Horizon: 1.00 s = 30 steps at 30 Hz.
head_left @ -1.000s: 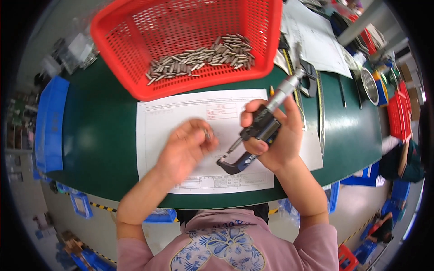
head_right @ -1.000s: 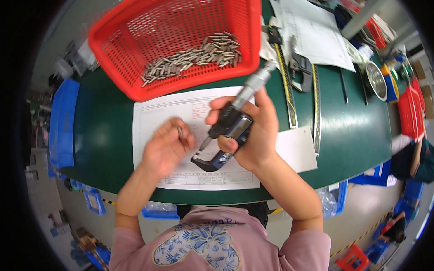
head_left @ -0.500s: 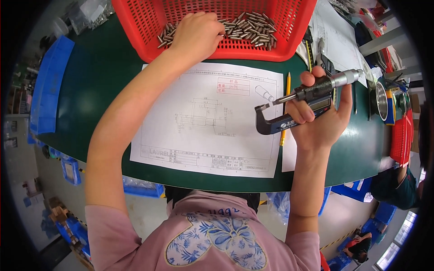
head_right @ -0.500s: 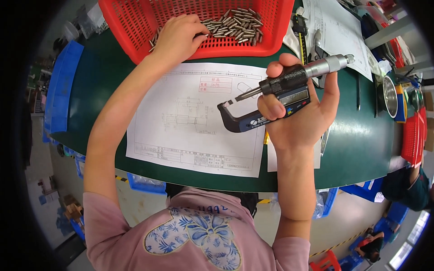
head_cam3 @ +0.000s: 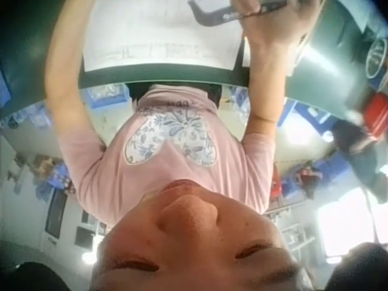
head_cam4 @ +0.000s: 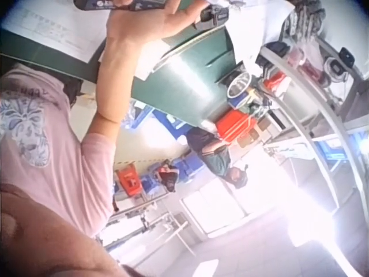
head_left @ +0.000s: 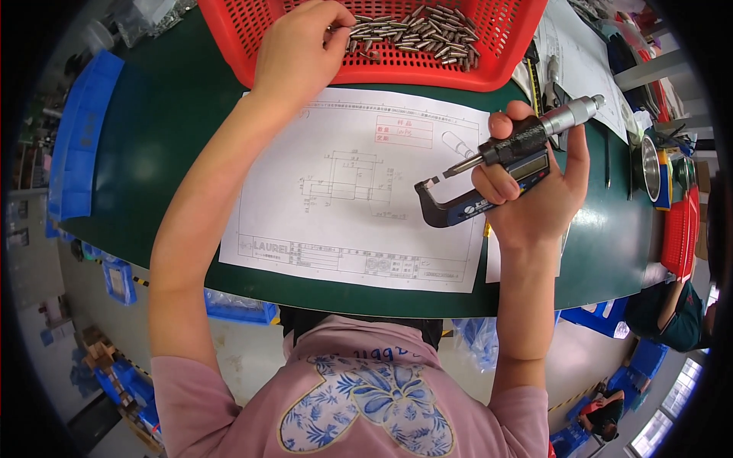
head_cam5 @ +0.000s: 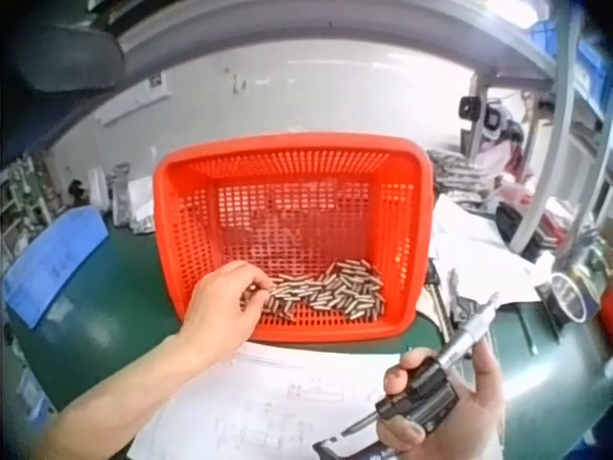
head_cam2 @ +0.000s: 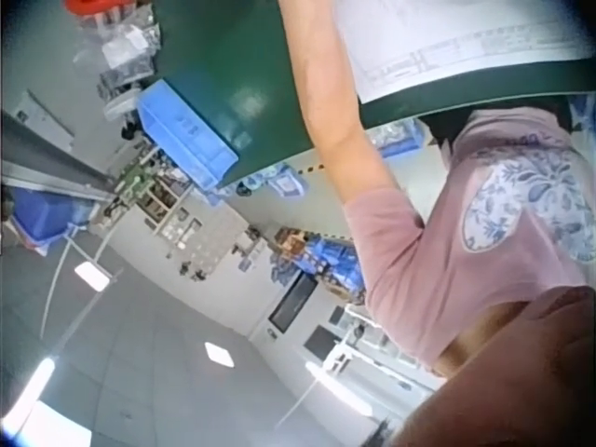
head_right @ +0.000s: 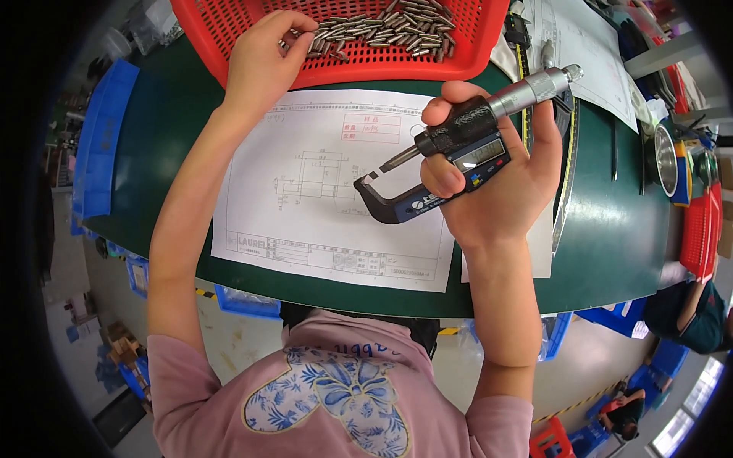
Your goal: Using a digital micrometer to measure small metal pins at a manufacturing workbench while referencing a technical drawing.
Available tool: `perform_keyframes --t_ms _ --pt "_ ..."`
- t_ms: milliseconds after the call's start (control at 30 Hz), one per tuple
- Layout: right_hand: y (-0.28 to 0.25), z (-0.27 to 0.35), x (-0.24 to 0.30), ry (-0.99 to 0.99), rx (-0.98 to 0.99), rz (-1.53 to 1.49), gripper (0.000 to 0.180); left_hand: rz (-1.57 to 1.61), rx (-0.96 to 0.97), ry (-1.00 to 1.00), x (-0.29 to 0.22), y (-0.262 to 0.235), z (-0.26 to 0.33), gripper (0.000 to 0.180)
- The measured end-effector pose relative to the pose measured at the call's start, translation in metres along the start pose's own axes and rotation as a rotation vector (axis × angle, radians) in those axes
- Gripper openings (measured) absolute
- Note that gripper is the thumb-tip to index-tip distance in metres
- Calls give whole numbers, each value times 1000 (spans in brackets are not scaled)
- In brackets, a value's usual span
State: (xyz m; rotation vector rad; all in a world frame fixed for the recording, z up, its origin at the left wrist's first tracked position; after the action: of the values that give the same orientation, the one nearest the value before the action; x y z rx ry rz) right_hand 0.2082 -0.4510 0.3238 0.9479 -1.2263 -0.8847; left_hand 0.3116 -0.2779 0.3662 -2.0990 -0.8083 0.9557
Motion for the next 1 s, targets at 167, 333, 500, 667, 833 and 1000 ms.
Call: perform_keyframes --t_ms 167,333,500,667,833,1000 --pt "-3 -2 -7 5 -45 42 65 290 -55 -363 29 -7 14 8" --pt "-5 4 -22 105 -34 4 67 1245 439 -682 -15 29 90 19" --pt "1 5 -37 189 6 -32 67 1651 548 -863 -35 43 137 18" --pt "0 5 -35 174 6 -44 67 1754 625 -842 -47 47 145 16" --pt "1 5 -35 189 61 -70 68 1711 675 -912 -53 46 146 18" --pt "3 5 -37 200 71 -73 69 1758 688 -886 -55 48 150 16"
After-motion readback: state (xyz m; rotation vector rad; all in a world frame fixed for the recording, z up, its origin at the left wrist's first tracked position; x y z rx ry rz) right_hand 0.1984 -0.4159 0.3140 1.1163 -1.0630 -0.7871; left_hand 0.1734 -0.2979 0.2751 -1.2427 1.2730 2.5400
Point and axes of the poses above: each hand's wrist, its own z-axis away from the middle knuckle, its own y-axis out of the palm, x = y × z, the point moved 7 cm from there along -z, towards the middle knuckle, and after that the axes turned 9 degrees about -z, right-handed, at the moved point
